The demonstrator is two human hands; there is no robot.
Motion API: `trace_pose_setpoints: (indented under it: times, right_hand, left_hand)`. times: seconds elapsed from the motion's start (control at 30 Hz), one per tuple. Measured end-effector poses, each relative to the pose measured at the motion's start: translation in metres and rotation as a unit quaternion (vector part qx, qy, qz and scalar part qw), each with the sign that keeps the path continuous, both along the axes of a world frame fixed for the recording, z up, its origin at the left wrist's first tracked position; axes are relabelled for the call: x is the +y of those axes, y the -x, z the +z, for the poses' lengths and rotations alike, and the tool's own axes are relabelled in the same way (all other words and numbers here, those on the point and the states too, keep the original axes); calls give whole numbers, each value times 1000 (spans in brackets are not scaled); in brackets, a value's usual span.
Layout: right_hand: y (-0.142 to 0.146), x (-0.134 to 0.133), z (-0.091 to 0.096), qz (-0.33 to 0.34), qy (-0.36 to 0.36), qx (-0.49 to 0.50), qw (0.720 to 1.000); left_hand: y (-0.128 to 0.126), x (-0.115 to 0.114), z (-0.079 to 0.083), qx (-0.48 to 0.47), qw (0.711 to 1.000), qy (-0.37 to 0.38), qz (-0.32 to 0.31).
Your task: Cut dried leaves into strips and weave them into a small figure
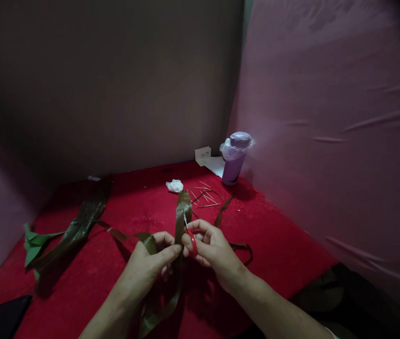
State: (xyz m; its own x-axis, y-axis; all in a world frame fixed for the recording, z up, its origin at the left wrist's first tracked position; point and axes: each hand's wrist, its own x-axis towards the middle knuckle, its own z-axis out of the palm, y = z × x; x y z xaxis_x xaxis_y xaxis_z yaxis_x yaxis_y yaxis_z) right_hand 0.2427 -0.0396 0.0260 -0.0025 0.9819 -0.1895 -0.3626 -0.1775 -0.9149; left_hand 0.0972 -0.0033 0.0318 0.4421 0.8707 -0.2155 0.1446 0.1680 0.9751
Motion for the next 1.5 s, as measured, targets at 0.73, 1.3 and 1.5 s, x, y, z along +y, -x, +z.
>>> trace_pose_setpoints:
  times: [0.73, 1.3, 1.5]
  right_hand:
    - [-20, 11, 5, -53, -29, -13, 998]
    - [-32, 24, 4, -75, -63, 0, 995]
    - [-32, 27, 2, -78, -54, 2, 995]
  left_hand:
    - [-2, -7, -7, 18, 998, 25, -52]
    - [-2, -8, -7, 64, 992, 23, -107]
    - [-1, -8, -6, 75, 990, 19, -115]
